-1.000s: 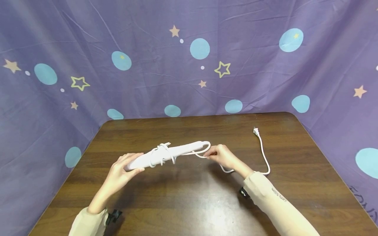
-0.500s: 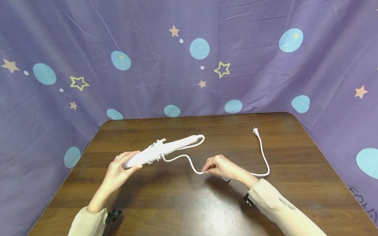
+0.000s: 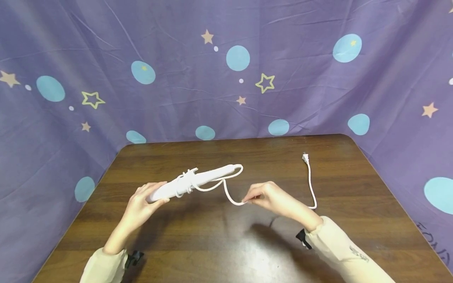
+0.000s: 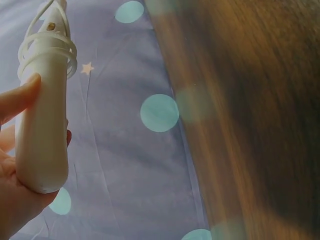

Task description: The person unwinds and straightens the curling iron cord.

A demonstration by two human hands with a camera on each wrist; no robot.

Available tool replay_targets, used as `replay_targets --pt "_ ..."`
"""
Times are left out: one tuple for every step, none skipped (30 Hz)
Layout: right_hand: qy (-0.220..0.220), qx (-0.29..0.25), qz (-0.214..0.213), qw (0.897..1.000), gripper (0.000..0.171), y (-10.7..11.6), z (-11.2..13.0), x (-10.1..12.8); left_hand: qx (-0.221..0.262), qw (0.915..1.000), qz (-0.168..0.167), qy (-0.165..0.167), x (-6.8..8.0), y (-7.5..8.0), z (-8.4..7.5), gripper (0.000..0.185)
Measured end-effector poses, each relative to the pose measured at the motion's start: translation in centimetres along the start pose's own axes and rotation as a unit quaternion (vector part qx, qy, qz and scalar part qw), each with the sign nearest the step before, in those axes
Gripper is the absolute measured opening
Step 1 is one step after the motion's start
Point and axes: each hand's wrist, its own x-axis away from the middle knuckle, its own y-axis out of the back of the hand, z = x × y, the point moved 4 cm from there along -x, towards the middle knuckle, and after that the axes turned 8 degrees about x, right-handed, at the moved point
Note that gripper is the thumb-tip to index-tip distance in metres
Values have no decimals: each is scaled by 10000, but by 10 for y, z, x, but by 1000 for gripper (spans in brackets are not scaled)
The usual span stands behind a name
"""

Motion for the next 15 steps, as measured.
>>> replay_targets --pt "18 60 -114 9999 22 4 1 -2 -5 10000 21 -9 0 0 0 51" --pt "16 122 -235 9996 23 8 2 -3 -14 10000 39 -23 1 0 1 51" --pt "18 166 -357 9992 24 12 3 -4 -19 10000 56 -33 1 -1 1 51" --pt "14 209 -470 9987 24 15 3 -6 -25 10000 67 -37 1 -1 1 50" --pt "-6 242 -569 9981 24 19 2 -7 -26 10000 77 -37 2 -1 2 50" --pt "-7 282 -677 9973 24 22 1 -9 -21 9999 92 -33 2 -1 2 50" --pt "-39 306 -766 9966 24 25 0 -10 -15 9999 106 -34 3 -1 2 50" --pt "-83 353 -846 9958 23 28 2 -13 -13 9999 122 -40 3 -1 2 50" --pt "-114 395 -919 9949 23 32 5 -16 -10 9999 146 -33 3 -2 3 50" --pt "-166 452 -979 9940 23 35 3 -17 -13 9998 177 -21 3 -2 2 50" --pt "-219 485 -1029 9933 22 37 2 -19 -13 9998 203 -28 3 -2 2 49" --pt "-269 515 -1066 9926 21 39 0 -20 -14 9997 231 -30 3 -3 2 49" --pt "-342 536 -1099 9919 21 40 -2 -21 -12 9997 262 -33 3 -3 2 49" --pt "-411 566 -1139 9910 21 42 -4 -23 -16 9996 295 -29 3 -3 2 49" --pt "-473 581 -1176 9902 21 43 -9 -23 -18 9994 332 -21 4 -4 2 49"
